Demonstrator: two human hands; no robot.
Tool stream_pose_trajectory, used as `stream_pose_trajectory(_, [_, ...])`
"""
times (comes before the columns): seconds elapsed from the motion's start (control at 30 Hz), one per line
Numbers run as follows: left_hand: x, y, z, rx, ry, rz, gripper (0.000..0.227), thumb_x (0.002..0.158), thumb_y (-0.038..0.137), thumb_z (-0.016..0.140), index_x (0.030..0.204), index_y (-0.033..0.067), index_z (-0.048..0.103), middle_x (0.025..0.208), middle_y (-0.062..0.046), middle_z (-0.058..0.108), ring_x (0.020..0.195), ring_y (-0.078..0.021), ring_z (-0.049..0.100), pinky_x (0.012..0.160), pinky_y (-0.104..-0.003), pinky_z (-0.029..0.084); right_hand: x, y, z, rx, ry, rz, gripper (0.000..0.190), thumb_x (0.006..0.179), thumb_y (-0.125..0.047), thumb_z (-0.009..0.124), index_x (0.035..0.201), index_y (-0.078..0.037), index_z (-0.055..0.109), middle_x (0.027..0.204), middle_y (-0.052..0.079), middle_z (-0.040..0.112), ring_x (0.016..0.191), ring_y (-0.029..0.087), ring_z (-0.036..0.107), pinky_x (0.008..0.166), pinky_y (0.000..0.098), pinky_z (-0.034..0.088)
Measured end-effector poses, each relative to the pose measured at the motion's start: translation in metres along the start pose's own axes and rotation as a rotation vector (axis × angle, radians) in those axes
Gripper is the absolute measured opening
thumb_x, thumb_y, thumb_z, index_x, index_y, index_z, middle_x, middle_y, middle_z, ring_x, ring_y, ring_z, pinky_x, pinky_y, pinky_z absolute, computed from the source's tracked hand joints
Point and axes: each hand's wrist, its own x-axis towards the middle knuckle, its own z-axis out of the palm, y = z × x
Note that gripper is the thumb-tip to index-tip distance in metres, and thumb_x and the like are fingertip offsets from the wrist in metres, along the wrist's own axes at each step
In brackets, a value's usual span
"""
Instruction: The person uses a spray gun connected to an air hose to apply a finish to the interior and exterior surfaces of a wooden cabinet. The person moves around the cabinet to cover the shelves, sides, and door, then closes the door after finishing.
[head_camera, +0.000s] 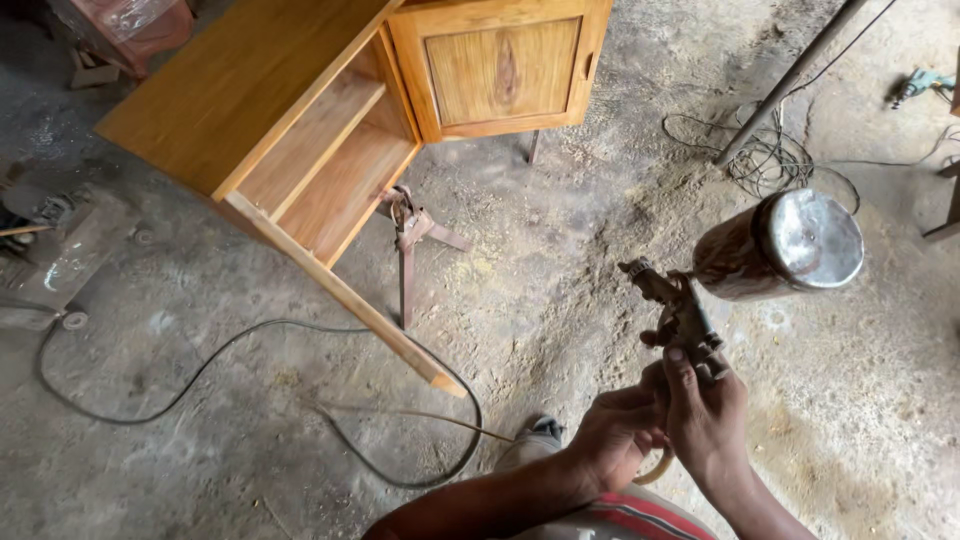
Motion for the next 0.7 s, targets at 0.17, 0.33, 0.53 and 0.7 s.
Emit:
stream_pose_trajectory(0.17, [0.031, 0.023, 0.008, -0.050, 0.003, 0.107, 0.016, 0.093, 0.012, 0.075, 0.108, 0.0058, 0.074, 0.097, -0.004, 0.074, 0.088, -0.0160, 0.070, 0.081, -0.037, 0.055, 0.041, -0.024, 0.001, 0.046, -0.073, -0.024, 0.034, 0.104, -0.024, 0.054, 0.125, -0.001, 0.068, 0.067, 0.001, 0.060, 0.051, 0.006, 0.046, 0.043, 0.0231, 0.035])
stream_pose_trajectory(0.33, [0.053, 0.039, -0.002, -0.086, 0.005, 0.257, 0.019, 0.095, 0.007, 0.076, 0.113, 0.0030, 0.073, 0.102, -0.004, 0.074, 0.091, -0.0137, 0.069, 0.084, -0.032, 0.054, 0.080, -0.025, 0.016, 0.058, -0.249, 0.002, 0.031, 0.100, -0.025, 0.054, 0.119, -0.002, 0.062, 0.074, 0.002, 0.063, 0.056, 0.008, 0.055, 0.045, 0.0242, 0.046])
stream_pose_trajectory(0.53, [0.076, 0.066, 0.009, -0.119, 0.161, 0.405, 0.038, 0.089, 0.004, 0.073, 0.127, 0.0055, 0.068, 0.124, -0.002, 0.070, 0.105, -0.0133, 0.068, 0.082, -0.028, 0.055, 0.133, -0.025, 0.026, -0.037, -0.435, 0.024, 0.029, 0.100, -0.030, 0.056, 0.105, -0.002, 0.057, 0.071, 0.007, 0.066, 0.053, 0.011, 0.057, 0.044, 0.0271, 0.048])
stream_pose_trajectory(0.7, [0.119, 0.085, 0.016, -0.071, 0.186, 0.522, 0.057, 0.083, -0.001, 0.067, 0.138, 0.0095, 0.058, 0.128, -0.005, 0.067, 0.106, -0.0140, 0.068, 0.077, -0.024, 0.056, 0.196, -0.023, 0.028, -0.116, -0.532, 0.126, 0.035, 0.098, -0.032, 0.056, 0.117, -0.003, 0.057, 0.066, 0.010, 0.066, 0.046, 0.016, 0.053, 0.038, 0.0308, 0.043])
